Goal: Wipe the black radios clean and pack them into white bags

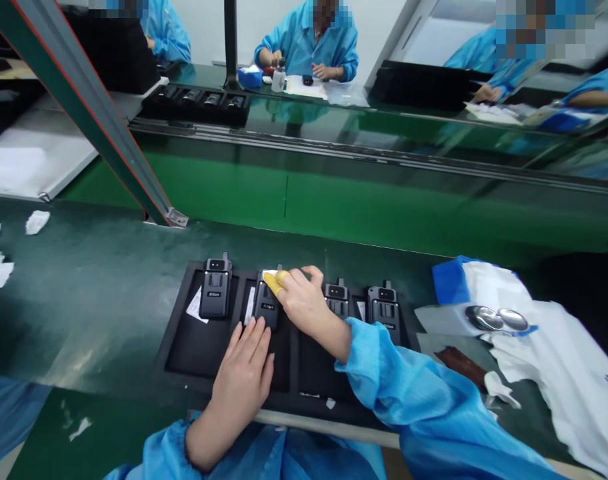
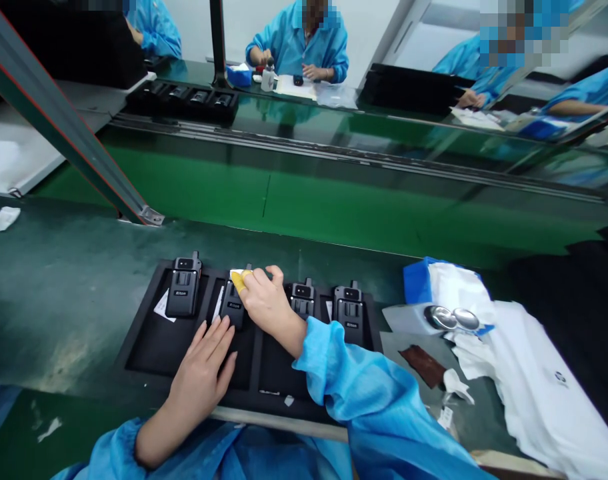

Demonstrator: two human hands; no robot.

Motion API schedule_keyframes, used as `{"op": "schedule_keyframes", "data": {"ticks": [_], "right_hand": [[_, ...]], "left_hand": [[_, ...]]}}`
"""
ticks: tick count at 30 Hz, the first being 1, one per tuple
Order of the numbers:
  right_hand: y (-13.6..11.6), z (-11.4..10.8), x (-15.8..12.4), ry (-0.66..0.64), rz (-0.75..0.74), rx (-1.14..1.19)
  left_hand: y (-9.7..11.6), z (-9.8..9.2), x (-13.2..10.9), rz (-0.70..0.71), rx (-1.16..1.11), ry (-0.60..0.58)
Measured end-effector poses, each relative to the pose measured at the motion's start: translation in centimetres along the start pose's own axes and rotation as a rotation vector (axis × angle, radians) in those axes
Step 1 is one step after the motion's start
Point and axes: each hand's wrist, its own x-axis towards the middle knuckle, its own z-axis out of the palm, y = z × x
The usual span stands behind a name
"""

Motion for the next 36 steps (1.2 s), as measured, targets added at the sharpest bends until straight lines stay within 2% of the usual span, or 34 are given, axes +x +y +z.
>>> {"op": "schedule_keyframes", "data": {"ticks": [3,7,9,12,15,18,26,30,33,36], "right_hand": [[0.8,-0.5,-0.7,0.036,0.005,-0.032],[1.6,-0.9,-1.3,0.064,0.082,-0.102],[1.4,-0.9,-0.9,0.086,0.11,-0.102],[0.4,-0.6,0.2,0.091,0.075,-0.052],[-0.5,-0.2,1.0,0.062,0.049,-0.032],[-0.9,0.0,1.0,0.028,0.085,-0.035],[-0.9,-0.2,-0.7,0.07,0.171,-0.096],[0.0,-0.7,-1.7,0.056,0.206,-0.11],[0.7,-0.8,-1.5,0.077,0.24,-0.134],[0.6,-0.6,-0.4,0.071,0.194,-0.067]], "left_hand": [[0.0,-0.1,0.1,0.009,0.003,-0.008],[0.0,0.1,0.0,-0.001,-0.015,0.0],[0.0,0.2,-0.1,-0.011,-0.029,0.002],[0.0,0.2,-0.2,-0.012,-0.025,-0.003],[0.0,0.1,0.0,-0.006,-0.011,0.008],[0.0,-0.1,0.1,-0.002,-0.005,0.014],[-0.1,-0.1,0.1,0.009,0.006,-0.003],[0.0,-0.1,0.2,0.021,0.025,0.006],[0.1,-0.1,0.3,0.022,0.031,0.012],[0.1,-0.2,0.4,0.029,0.039,0.031]]}}
